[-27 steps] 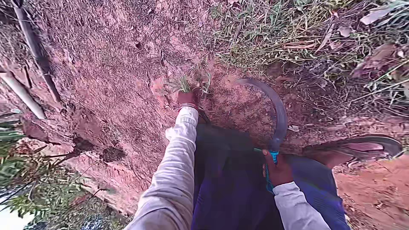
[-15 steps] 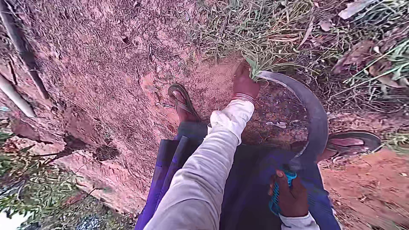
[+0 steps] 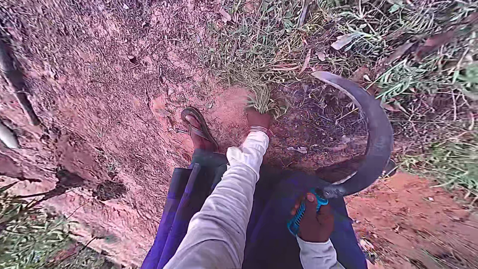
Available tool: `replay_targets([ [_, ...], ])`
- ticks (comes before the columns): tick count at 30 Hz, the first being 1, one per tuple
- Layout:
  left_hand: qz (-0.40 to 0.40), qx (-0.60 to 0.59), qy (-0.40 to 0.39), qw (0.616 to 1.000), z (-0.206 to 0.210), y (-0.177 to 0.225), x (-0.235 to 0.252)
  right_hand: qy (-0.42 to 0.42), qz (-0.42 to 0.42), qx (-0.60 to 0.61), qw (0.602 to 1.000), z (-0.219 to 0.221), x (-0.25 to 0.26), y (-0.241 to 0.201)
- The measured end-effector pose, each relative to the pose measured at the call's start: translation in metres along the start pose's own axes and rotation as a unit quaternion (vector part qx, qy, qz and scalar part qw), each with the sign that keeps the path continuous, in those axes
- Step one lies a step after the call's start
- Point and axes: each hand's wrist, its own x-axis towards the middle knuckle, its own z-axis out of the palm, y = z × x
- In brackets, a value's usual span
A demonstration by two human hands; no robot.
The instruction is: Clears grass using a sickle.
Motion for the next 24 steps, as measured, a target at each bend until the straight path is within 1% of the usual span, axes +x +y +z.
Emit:
replay_targets([
  [1, 0.028, -0.029, -0.011, 0.999, 0.014, 0.009, -0.018, 0.013, -0.023, 0.019, 0.999, -0.001, 0.004, -0.002],
  [2, 0.028, -0.06, -0.001, 0.998, 0.021, 0.019, -0.029, 0.02, -0.045, 0.029, 0.998, -0.004, 0.008, -0.005],
  [3, 0.007, -0.091, 0.032, 0.995, 0.022, 0.03, -0.03, 0.023, -0.063, 0.033, 0.997, -0.007, 0.013, -0.008],
  [4, -0.021, -0.121, 0.077, 0.989, 0.017, 0.038, -0.021, 0.025, -0.076, 0.034, 0.996, -0.01, 0.017, -0.011],
  [6, -0.076, -0.176, 0.186, 0.964, -0.002, 0.045, 0.019, 0.027, -0.077, 0.045, 0.996, -0.015, 0.022, -0.017],
  [7, -0.08, -0.195, 0.218, 0.953, -0.011, 0.047, 0.043, 0.029, -0.072, 0.053, 0.996, -0.017, 0.024, -0.019],
  [8, -0.072, -0.192, 0.219, 0.954, -0.017, 0.049, 0.062, 0.032, -0.066, 0.061, 0.995, -0.019, 0.024, -0.021],
  [9, -0.059, -0.171, 0.188, 0.965, -0.02, 0.057, 0.071, 0.03, -0.061, 0.069, 0.995, -0.021, 0.024, -0.02],
  [11, -0.01, -0.114, 0.114, 0.987, -0.012, 0.09, 0.061, 0.021, -0.044, 0.08, 0.996, -0.022, 0.021, -0.017],
  [12, 0.026, -0.078, 0.082, 0.993, 0.001, 0.107, 0.049, 0.02, -0.034, 0.085, 0.996, -0.022, 0.019, -0.015],
  [13, 0.065, -0.047, 0.065, 0.995, 0.021, 0.118, 0.04, 0.021, -0.025, 0.085, 0.996, -0.023, 0.015, -0.013],
  [15, 0.138, -0.038, 0.04, 0.989, 0.061, 0.138, 0.027, 0.027, -0.031, 0.084, 0.996, -0.025, 0.017, -0.01],
  [16, 0.157, -0.039, 0.041, 0.986, 0.076, 0.145, 0.021, 0.036, -0.041, 0.085, 0.995, -0.027, 0.018, -0.01],
  [18, 0.147, -0.089, 0.04, 0.984, 0.085, 0.155, 0.01, 0.055, -0.059, 0.091, 0.993, -0.031, 0.021, -0.013],
  [20, 0.121, -0.135, 0.039, 0.983, 0.079, 0.161, -0.004, 0.076, -0.068, 0.108, 0.989, -0.034, 0.025, -0.017],
  [22, 0.131, -0.148, 0.034, 0.98, 0.075, 0.157, -0.015, 0.091, -0.069, 0.121, 0.986, -0.035, 0.026, -0.016],
  [24, 0.154, -0.143, 0.001, 0.978, 0.079, 0.161, -0.032, 0.1, -0.071, 0.117, 0.986, -0.037, 0.03, -0.015],
])
